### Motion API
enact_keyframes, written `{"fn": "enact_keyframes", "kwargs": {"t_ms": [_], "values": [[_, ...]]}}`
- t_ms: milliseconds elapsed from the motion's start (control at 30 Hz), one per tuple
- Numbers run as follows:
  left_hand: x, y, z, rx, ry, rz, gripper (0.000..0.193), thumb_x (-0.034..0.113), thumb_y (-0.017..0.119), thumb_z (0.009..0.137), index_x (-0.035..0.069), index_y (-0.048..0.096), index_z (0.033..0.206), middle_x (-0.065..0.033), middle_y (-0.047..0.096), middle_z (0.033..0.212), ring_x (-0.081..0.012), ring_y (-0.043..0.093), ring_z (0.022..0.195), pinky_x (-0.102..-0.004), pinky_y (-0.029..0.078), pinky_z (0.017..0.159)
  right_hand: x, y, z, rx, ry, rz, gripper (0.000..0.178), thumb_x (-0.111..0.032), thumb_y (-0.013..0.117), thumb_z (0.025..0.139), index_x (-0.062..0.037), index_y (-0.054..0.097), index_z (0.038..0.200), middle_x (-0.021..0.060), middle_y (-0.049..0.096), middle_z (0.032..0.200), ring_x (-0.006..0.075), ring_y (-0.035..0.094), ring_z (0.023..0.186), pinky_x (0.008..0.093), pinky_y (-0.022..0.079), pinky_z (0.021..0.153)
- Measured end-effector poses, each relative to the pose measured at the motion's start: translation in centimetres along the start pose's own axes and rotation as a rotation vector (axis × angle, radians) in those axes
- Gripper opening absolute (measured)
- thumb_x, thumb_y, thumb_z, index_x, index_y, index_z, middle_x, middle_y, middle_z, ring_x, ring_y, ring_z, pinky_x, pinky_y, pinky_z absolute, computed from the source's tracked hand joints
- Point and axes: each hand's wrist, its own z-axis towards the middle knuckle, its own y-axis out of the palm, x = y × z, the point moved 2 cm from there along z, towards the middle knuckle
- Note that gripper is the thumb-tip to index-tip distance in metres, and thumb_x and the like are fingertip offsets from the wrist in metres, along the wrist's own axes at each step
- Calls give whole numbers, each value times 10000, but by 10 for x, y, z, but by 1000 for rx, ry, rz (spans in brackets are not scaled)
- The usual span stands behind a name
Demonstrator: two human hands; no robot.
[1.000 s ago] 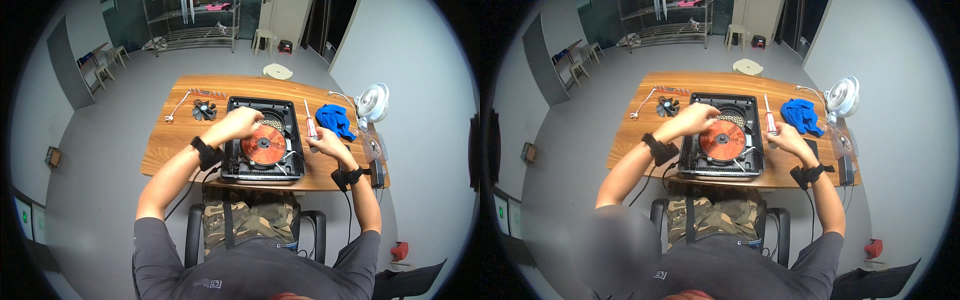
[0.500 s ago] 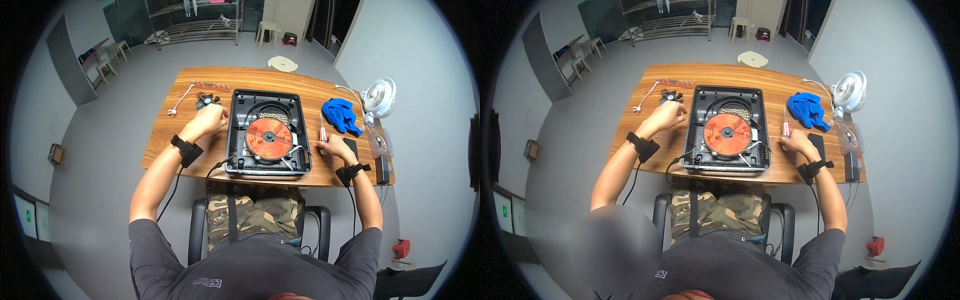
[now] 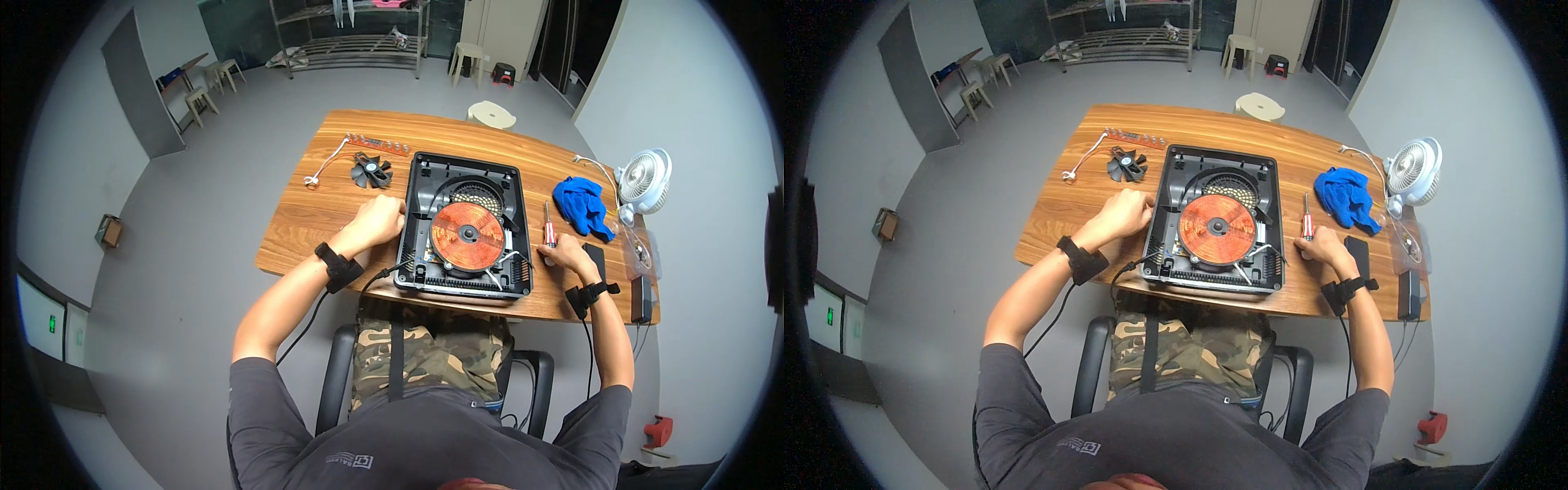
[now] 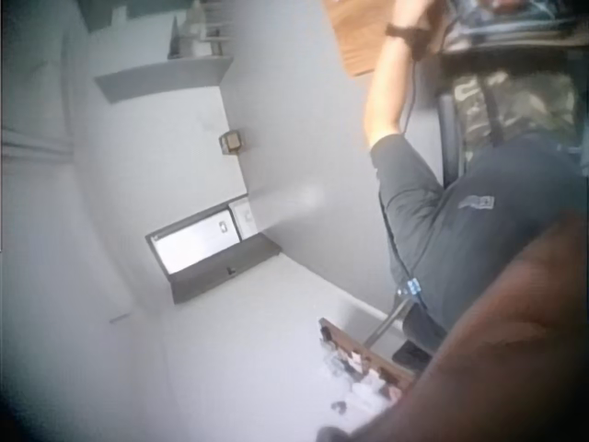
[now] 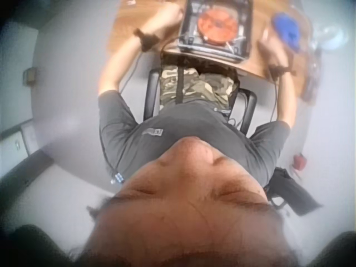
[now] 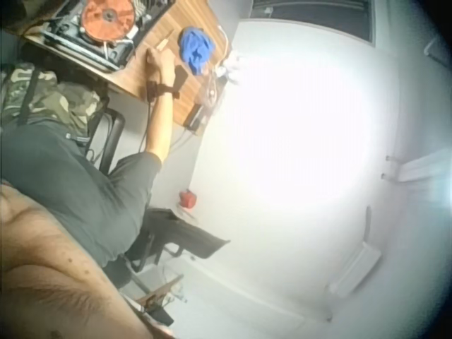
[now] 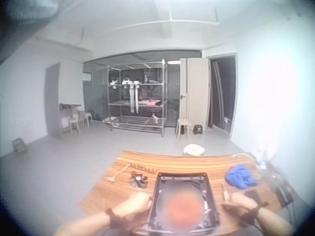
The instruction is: The person assembles an electronic device on a wooden table. They place a copper heatsink and a circuit board into a black plastic housing, then use a screwdriver to secure the components. Finally, they wipe a fan with a blue cloth and install it into the housing.
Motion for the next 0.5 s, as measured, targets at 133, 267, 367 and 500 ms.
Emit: {"fn": "enact_keyframes", "kwargs": {"t_ms": [133, 267, 367, 500], "values": [[12, -4, -7, 6, -54, -29, 302, 275, 655, 916, 22, 744, 1055, -237, 745, 941, -426, 716, 938, -518, 571, 826, -1, 2, 1, -21, 21, 52, 470, -450, 768, 872, 13, 692, 838, 213, 733, 769, 348, 745, 798, 444, 572, 739], [15, -6, -9, -21, -84, -27, 323, 304, 706, 909, 10, 725, 1041, -226, 747, 935, -423, 718, 937, -514, 569, 821, 0, 3, 5, 7, 23, -36, 544, -490, 768, 860, 51, 710, 849, 285, 725, 840, 427, 732, 871, 486, 575, 785], [15, -4, -8, -20, -79, -46, 326, 294, 733, 895, 8, 716, 1048, -217, 750, 938, -417, 721, 931, -503, 570, 818, 7, 1, 16, 89, 7, -175, 554, -512, 738, 887, 40, 711, 845, 257, 727, 793, 405, 731, 792, 469, 573, 720], [8, -1, -9, -8, -82, -66, 334, 293, 747, 887, 13, 718, 1065, -208, 753, 941, -405, 724, 924, -486, 571, 817, -13, -12, 8, 365, -109, -310, 503, -480, 683, 943, 21, 684, 895, 256, 723, 889, 448, 701, 869, 503, 560, 767]]}}
